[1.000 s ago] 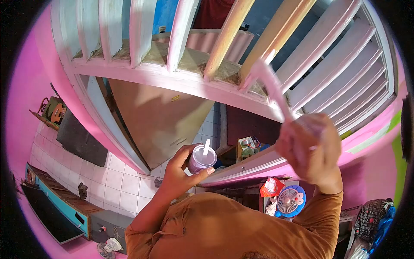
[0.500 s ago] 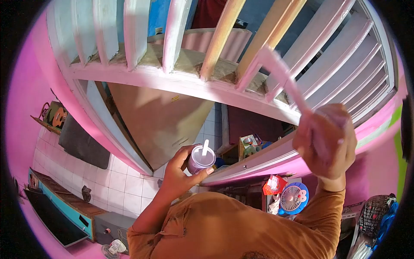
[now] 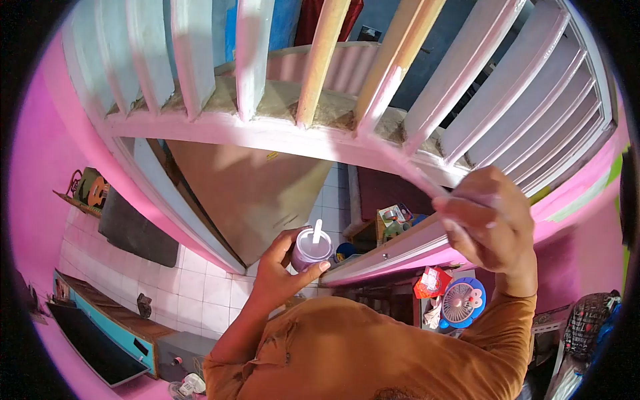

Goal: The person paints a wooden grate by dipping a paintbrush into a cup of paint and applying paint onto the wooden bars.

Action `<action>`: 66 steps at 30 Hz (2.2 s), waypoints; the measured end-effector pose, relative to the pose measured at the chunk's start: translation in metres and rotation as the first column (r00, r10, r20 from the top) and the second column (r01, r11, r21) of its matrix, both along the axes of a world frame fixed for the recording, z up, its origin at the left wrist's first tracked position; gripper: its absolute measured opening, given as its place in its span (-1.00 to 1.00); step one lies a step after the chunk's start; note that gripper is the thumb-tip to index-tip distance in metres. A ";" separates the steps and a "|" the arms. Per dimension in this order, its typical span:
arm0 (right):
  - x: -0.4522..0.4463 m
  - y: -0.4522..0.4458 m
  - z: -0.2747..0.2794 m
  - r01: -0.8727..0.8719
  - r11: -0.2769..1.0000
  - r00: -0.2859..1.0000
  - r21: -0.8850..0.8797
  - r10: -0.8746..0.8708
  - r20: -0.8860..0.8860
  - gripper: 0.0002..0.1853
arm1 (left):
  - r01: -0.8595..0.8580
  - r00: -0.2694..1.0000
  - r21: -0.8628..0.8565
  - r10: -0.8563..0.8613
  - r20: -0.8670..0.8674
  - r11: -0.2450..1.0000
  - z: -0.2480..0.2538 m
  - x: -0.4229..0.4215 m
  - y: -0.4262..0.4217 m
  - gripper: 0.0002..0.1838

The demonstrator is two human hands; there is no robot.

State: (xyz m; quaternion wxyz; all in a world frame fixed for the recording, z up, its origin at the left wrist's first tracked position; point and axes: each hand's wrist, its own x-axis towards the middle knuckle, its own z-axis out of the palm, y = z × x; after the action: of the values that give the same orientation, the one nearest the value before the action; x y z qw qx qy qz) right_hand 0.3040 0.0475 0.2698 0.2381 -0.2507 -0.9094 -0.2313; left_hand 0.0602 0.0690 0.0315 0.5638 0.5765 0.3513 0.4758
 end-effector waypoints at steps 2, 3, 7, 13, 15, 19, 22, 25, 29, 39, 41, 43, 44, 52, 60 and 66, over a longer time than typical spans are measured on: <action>0.007 0.008 -0.005 -0.037 0.997 0.999 -0.069 0.039 0.024 -0.65 | -0.001 1.000 0.003 0.001 0.009 1.000 -0.001 0.002 0.000 -0.35; 0.011 0.011 -0.005 -0.051 0.997 0.998 -0.051 0.052 0.020 -0.63 | -0.004 1.000 0.003 0.004 0.021 1.000 -0.001 0.002 0.000 -0.34; 0.017 0.013 0.003 -0.018 0.999 0.999 0.044 0.020 -0.027 -0.55 | 0.011 1.000 0.007 -0.011 -0.008 1.000 0.002 0.002 0.001 -0.33; 0.017 0.013 -0.001 -0.034 0.999 0.998 0.008 0.034 0.044 -0.60 | 0.013 1.000 -0.011 -0.013 0.018 1.000 -0.002 0.005 0.002 -0.33; 0.016 0.011 0.002 0.024 0.998 0.999 0.056 -0.026 0.034 -0.65 | 0.016 0.999 -0.013 -0.015 0.029 1.000 -0.003 0.006 0.002 -0.34; 0.011 0.004 -0.003 -0.041 0.998 0.999 0.045 0.040 0.030 -0.67 | 0.010 1.000 -0.008 -0.010 -0.006 1.000 0.002 0.008 0.002 -0.34; 0.006 0.012 -0.008 -0.042 0.997 0.997 0.060 0.037 0.074 -0.65 | 0.032 0.999 -0.044 -0.032 0.014 0.999 0.001 0.009 0.001 -0.33; 0.014 0.018 0.003 -0.035 0.997 0.998 0.065 0.031 0.060 -0.47 | 0.027 1.000 -0.049 -0.027 0.001 0.998 0.005 0.009 0.000 -0.32; 0.023 0.023 0.030 0.008 0.958 1.000 0.287 -0.015 0.024 -0.31 | 0.021 0.999 -0.040 -0.022 -0.047 0.999 0.003 0.010 -0.001 -0.33; 0.008 0.022 0.060 0.043 0.845 0.999 0.533 -0.039 -0.019 -0.57 | 0.011 0.994 0.031 -0.007 -0.105 0.999 0.009 0.009 -0.003 -0.34; 0.008 0.016 0.043 0.035 0.882 0.999 0.469 -0.050 0.020 -0.54 | 0.021 0.997 0.009 -0.020 -0.076 1.000 0.007 0.008 -0.004 -0.35; 0.007 0.008 0.031 0.031 0.926 0.998 0.376 -0.051 0.044 -0.57 | 0.013 0.998 0.015 -0.012 -0.064 1.000 0.006 0.008 -0.005 -0.36; 0.006 0.007 0.028 0.032 0.954 0.997 0.296 -0.050 0.051 -0.61 | 0.007 0.998 0.012 -0.006 -0.060 1.000 0.004 0.008 -0.005 -0.36; -0.005 0.022 0.078 0.082 0.834 0.989 0.546 0.001 -0.149 -0.65 | -0.017 1.000 0.013 0.017 -0.017 1.000 -0.001 0.015 -0.005 -0.43; -0.006 0.000 0.050 0.096 0.954 0.995 0.285 -0.103 0.011 -0.54 | 0.021 0.997 0.017 -0.019 -0.069 1.000 0.000 0.010 -0.006 -0.33; 0.003 0.017 0.089 0.108 0.831 0.959 0.546 0.057 -0.276 -0.77 | -0.027 0.999 -0.002 0.027 0.027 1.000 0.000 0.012 -0.009 -0.44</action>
State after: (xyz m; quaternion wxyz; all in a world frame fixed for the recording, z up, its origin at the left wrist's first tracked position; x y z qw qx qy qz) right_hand 0.3066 0.0645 0.3583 0.4242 -0.2129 -0.7560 -0.4508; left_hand 0.0725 0.0598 0.0313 0.5627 0.5646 0.3517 0.4908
